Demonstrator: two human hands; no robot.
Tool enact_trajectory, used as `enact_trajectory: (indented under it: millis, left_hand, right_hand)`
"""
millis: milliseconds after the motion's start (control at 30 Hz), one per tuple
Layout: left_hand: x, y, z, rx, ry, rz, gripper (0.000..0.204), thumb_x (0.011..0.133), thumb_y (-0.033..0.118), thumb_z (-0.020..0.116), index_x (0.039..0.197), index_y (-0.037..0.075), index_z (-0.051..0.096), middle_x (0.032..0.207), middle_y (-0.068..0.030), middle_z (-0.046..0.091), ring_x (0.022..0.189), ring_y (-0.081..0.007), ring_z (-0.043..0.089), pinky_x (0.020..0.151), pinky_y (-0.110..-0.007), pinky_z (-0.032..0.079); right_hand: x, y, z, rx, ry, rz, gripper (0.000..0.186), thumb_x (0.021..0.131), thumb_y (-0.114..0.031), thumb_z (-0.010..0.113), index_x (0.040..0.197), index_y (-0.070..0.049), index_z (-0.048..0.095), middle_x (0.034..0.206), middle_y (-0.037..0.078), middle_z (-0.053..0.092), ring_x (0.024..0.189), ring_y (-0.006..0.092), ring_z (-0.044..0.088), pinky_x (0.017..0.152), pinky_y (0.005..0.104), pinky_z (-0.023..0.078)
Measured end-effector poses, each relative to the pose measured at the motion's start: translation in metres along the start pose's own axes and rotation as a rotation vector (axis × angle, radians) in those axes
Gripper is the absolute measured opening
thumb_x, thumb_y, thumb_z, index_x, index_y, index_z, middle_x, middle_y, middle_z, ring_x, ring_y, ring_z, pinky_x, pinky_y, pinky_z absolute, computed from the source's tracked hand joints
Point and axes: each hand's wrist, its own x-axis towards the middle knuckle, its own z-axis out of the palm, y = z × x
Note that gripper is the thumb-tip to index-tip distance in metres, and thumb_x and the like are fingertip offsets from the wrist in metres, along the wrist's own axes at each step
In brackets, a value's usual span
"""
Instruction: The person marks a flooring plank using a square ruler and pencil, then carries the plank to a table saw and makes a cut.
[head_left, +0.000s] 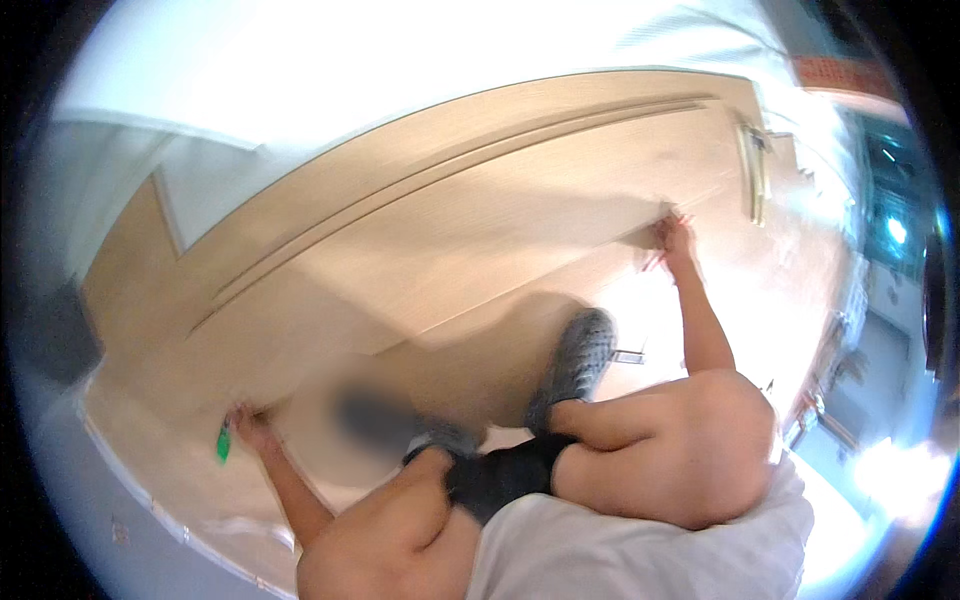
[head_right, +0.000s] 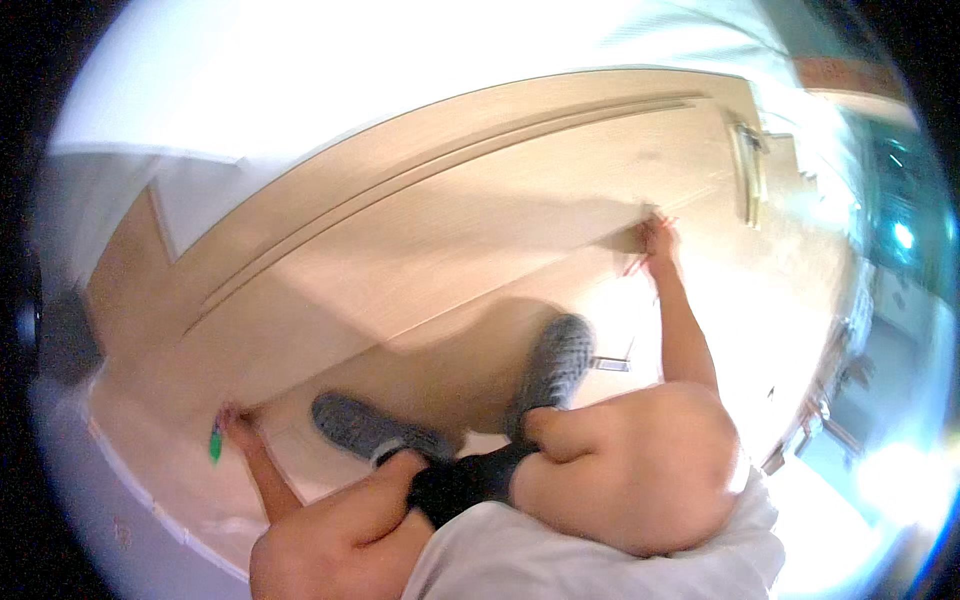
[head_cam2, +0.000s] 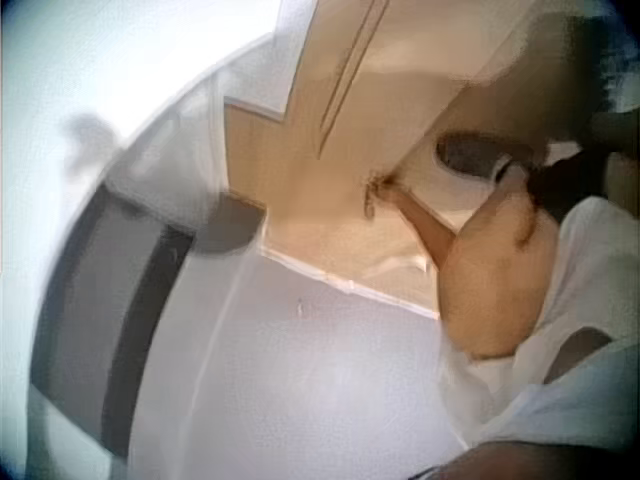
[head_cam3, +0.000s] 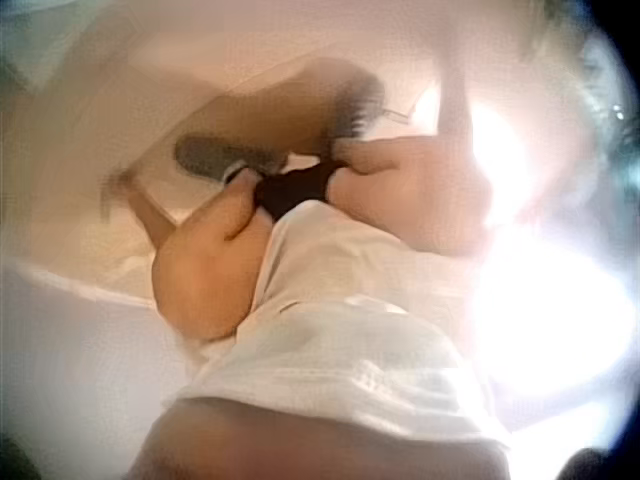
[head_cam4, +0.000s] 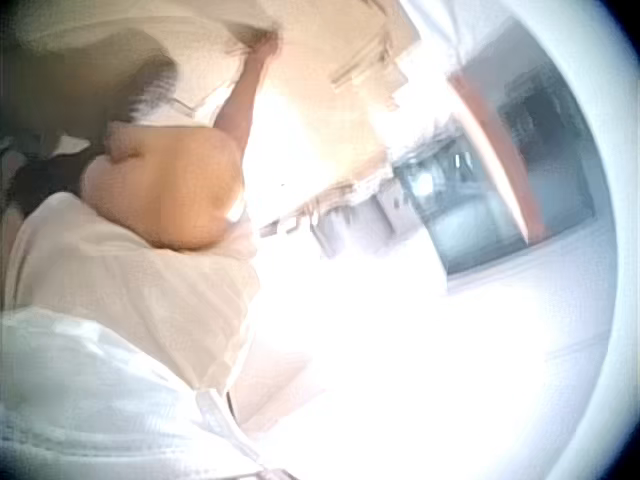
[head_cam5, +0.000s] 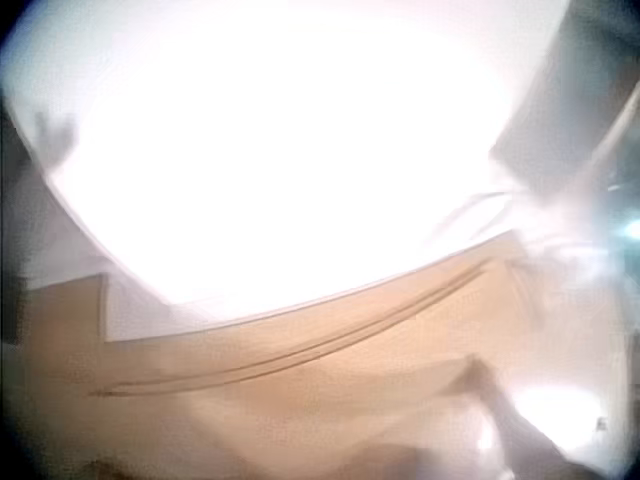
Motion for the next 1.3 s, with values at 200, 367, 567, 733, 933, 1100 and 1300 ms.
enact_trajectory:
  millis: [200,367,567,733,933,1100,1300]
  left_hand:
    - [-0.032,0.017,0.045,0.124,-0.063,-0.009,0.073,0.097,0.027,0.069,0.153,-0.005,0.034,0.144,-0.0134,0.051,0.130,-0.0256,0.046,0.113,-0.040,0.033]
    - [-0.039,0.034,0.051,0.066,-0.069,-0.031,0.077,0.096,0.030,0.070,0.154,-0.005,0.032,0.146,-0.0134,0.049,0.130,-0.0250,0.047,0.114,-0.038,0.031]
    - [-0.031,0.027,0.037,0.086,-0.124,0.032,0.073,0.095,0.032,0.072,0.149,-0.005,0.039,0.144,-0.0134,0.049,0.128,-0.0259,0.047,0.113,-0.040,0.033]
    - [-0.039,0.031,0.052,0.074,-0.070,0.013,0.074,0.095,0.034,0.071,0.150,-0.004,0.038,0.148,-0.0144,0.045,0.132,-0.0277,0.043,0.116,-0.041,0.028]
    - [-0.041,0.033,0.048,0.100,-0.019,-0.020,0.078,0.097,0.035,0.069,0.154,-0.003,0.033,0.153,-0.0152,0.040,0.139,-0.0279,0.037,0.119,-0.041,0.025]
    - [-0.061,0.048,0.075,0.125,-0.024,-0.023,0.074,0.098,0.033,0.067,0.154,-0.002,0.033,0.154,-0.0153,0.039,0.139,-0.0282,0.038,0.118,-0.041,0.027]
    - [-0.056,0.038,0.076,0.019,-0.033,-0.044,0.069,0.099,0.031,0.066,0.153,-0.001,0.036,0.150,-0.0143,0.044,0.135,-0.0272,0.043,0.116,-0.041,0.030]
  right_hand:
    - [-0.024,-0.028,-0.006,-0.005,0.005,0.051,0.031,0.096,-0.039,0.069,0.101,-0.008,0.066,0.088,0.002,0.067,0.074,0.0115,0.068,0.045,0.0230,0.038]
    - [-0.039,-0.023,0.006,0.024,-0.032,0.093,0.033,0.096,-0.042,0.070,0.103,-0.010,0.066,0.089,0.000,0.068,0.074,0.0085,0.067,0.042,0.0202,0.033]
    - [-0.036,-0.030,0.010,0.034,-0.077,0.126,0.033,0.095,-0.045,0.070,0.103,-0.014,0.064,0.089,-0.001,0.067,0.075,0.0086,0.066,0.044,0.0200,0.033]
    - [-0.029,-0.028,0.000,0.027,-0.064,0.124,0.031,0.095,-0.043,0.070,0.103,-0.013,0.064,0.088,-0.001,0.066,0.077,0.0078,0.066,0.044,0.0202,0.033]
    - [-0.017,-0.018,0.000,0.056,-0.094,0.099,0.032,0.096,-0.042,0.069,0.105,-0.012,0.065,0.089,-0.001,0.066,0.076,0.0083,0.066,0.044,0.0194,0.033]
    - [-0.030,-0.025,0.000,0.036,-0.057,0.098,0.030,0.096,-0.040,0.069,0.106,-0.012,0.066,0.090,0.000,0.067,0.076,0.0088,0.067,0.043,0.0193,0.033]
    - [-0.027,-0.025,-0.008,0.035,-0.046,0.079,0.033,0.094,-0.044,0.071,0.102,-0.013,0.066,0.086,-0.002,0.064,0.075,0.0075,0.067,0.043,0.0195,0.031]
